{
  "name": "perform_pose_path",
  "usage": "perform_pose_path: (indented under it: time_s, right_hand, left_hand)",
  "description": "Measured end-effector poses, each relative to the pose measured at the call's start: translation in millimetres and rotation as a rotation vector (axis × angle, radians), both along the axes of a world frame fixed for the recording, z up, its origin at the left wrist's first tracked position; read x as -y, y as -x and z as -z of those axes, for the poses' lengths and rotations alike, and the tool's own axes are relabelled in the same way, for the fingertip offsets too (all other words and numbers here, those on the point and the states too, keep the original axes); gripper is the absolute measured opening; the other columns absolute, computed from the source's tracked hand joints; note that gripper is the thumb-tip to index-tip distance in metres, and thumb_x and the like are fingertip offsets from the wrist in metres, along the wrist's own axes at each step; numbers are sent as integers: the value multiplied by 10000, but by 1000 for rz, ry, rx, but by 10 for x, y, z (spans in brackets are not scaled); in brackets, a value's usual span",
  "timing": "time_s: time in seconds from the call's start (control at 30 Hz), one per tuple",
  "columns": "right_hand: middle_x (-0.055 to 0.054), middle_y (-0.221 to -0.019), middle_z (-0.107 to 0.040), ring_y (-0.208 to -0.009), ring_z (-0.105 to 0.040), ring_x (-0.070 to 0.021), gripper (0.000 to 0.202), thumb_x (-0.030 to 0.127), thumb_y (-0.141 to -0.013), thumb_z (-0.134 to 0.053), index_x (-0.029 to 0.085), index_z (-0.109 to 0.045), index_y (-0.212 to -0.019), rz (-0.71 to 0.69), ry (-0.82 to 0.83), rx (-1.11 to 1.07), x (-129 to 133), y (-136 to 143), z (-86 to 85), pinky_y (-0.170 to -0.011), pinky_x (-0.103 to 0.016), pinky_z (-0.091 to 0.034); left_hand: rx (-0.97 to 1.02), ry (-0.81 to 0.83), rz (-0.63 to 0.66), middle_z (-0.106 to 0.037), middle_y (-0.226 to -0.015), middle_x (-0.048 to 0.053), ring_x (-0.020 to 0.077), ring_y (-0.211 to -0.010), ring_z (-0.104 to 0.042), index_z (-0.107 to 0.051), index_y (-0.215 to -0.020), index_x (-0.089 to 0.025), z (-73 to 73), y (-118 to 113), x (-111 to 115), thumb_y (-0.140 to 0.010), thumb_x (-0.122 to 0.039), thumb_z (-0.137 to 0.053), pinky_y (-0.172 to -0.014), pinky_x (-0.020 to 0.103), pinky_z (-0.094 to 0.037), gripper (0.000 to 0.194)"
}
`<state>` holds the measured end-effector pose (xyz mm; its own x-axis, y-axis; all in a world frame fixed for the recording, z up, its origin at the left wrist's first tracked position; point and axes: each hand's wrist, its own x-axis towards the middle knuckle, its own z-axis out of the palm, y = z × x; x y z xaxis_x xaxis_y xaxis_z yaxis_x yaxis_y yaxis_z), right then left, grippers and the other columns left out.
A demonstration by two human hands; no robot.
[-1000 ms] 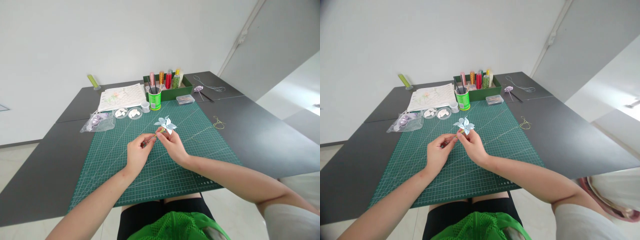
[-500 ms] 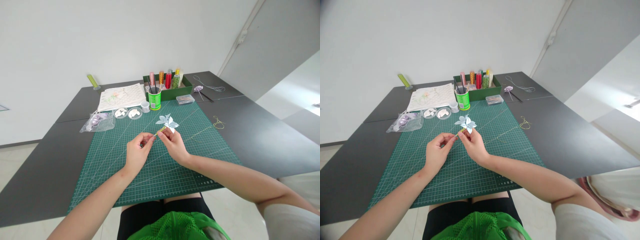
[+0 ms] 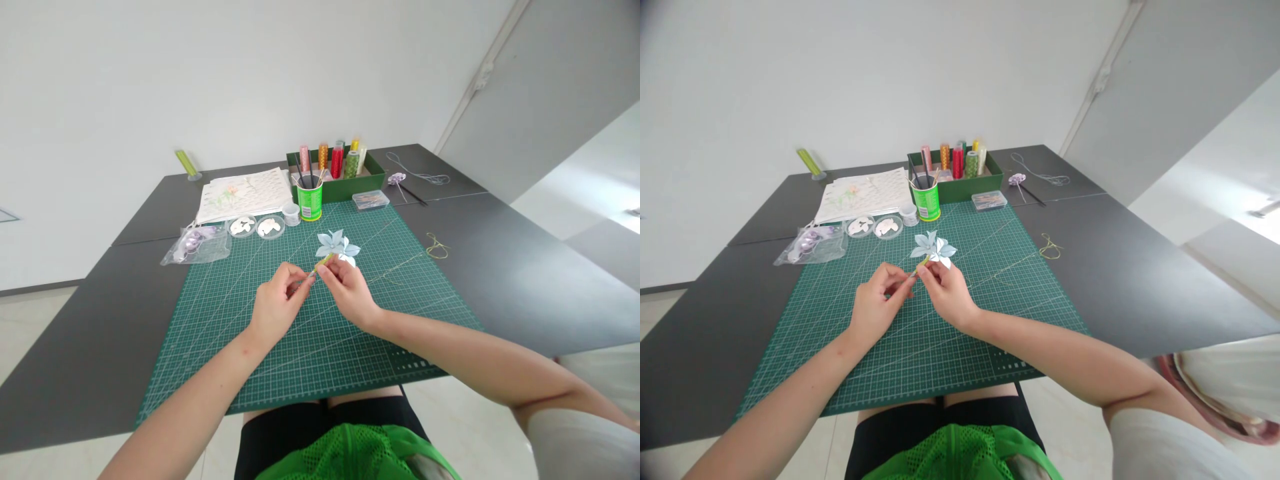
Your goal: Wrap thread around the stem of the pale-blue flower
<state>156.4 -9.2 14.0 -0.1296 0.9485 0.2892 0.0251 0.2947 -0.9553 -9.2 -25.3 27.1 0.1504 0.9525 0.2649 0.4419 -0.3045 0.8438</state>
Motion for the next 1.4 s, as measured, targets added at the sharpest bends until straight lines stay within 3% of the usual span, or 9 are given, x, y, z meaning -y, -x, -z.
perform_pose_path:
  time_s: [0.1,0.23,0.43,0.87,0.97,1.1,1.17,1.3,1.4]
  right_hand:
    - [5,-699,-585,-634,-538,-121,367,534,-950,-597,204,-560,-794,-59,24,-16,-7,-10,-13,-607,-277,-449]
    - [-4,-743,-628,-705,-609,-132,405,594,-910,-642,203,-570,-832,-112,75,-60,-18,-31,-24,-671,-281,-509]
    - [7,-687,-609,-607,-543,-107,409,587,-930,-614,200,-553,-813,-141,52,-61,-17,-49,-44,-576,-259,-441]
    - [8,-730,-611,-704,-616,-124,341,512,-921,-648,205,-532,-826,-144,91,-124,-19,-58,-52,-690,-281,-495]
    - [21,-695,-593,-628,-547,-110,335,513,-927,-642,209,-531,-842,-159,81,-88,-56,-80,-50,-604,-263,-438]
    - [71,-583,-422,-518,-354,-89,269,444,-957,-617,205,-601,-836,-114,-24,64,-93,-135,-47,-510,-254,-305]
    - [74,-565,-379,-513,-341,-92,215,376,-967,-609,207,-644,-839,-70,-132,183,-99,-168,-46,-520,-259,-308]
    - [10,-640,-574,-567,-464,-116,225,296,-998,-534,216,-713,-888,-56,-425,417,-98,-232,-49,-573,-276,-384]
    - [-44,-747,-688,-613,-544,-134,291,289,-1017,-480,216,-743,-914,-47,-553,543,-89,-279,-74,-574,-283,-410]
  left_hand:
    - [295,294,157,-736,-707,23,148,-498,-622,-597,-1166,-180,-33,14,-65,-995,-594,-480,-438,230,-439,463]
    - [402,493,282,-681,-622,38,80,-391,-408,-691,-941,-142,-50,25,-108,-955,-638,-520,-372,203,-255,525]
    - [349,463,296,-655,-624,25,65,-427,-350,-746,-886,-155,-79,26,-93,-915,-600,-616,-408,206,-245,464]
    - [249,328,270,-709,-688,43,85,-451,-388,-736,-916,-166,-88,12,-60,-961,-559,-558,-428,220,-307,434]
    - [243,319,255,-696,-676,36,80,-446,-377,-741,-943,-164,-71,15,-70,-954,-543,-579,-414,211,-284,413]
    - [290,301,199,-663,-646,28,70,-431,-361,-756,-926,-165,-49,43,-95,-950,-530,-595,-404,206,-268,399]
    - [313,287,166,-661,-644,29,67,-423,-357,-759,-915,-168,-43,65,-111,-941,-526,-610,-398,205,-265,389]
    - [294,254,115,-677,-652,35,70,-416,-369,-765,-922,-177,-49,104,-137,-937,-528,-612,-390,206,-274,383]
    - [269,245,101,-701,-670,39,77,-420,-385,-763,-920,-178,-68,123,-152,-942,-510,-604,-390,208,-284,369]
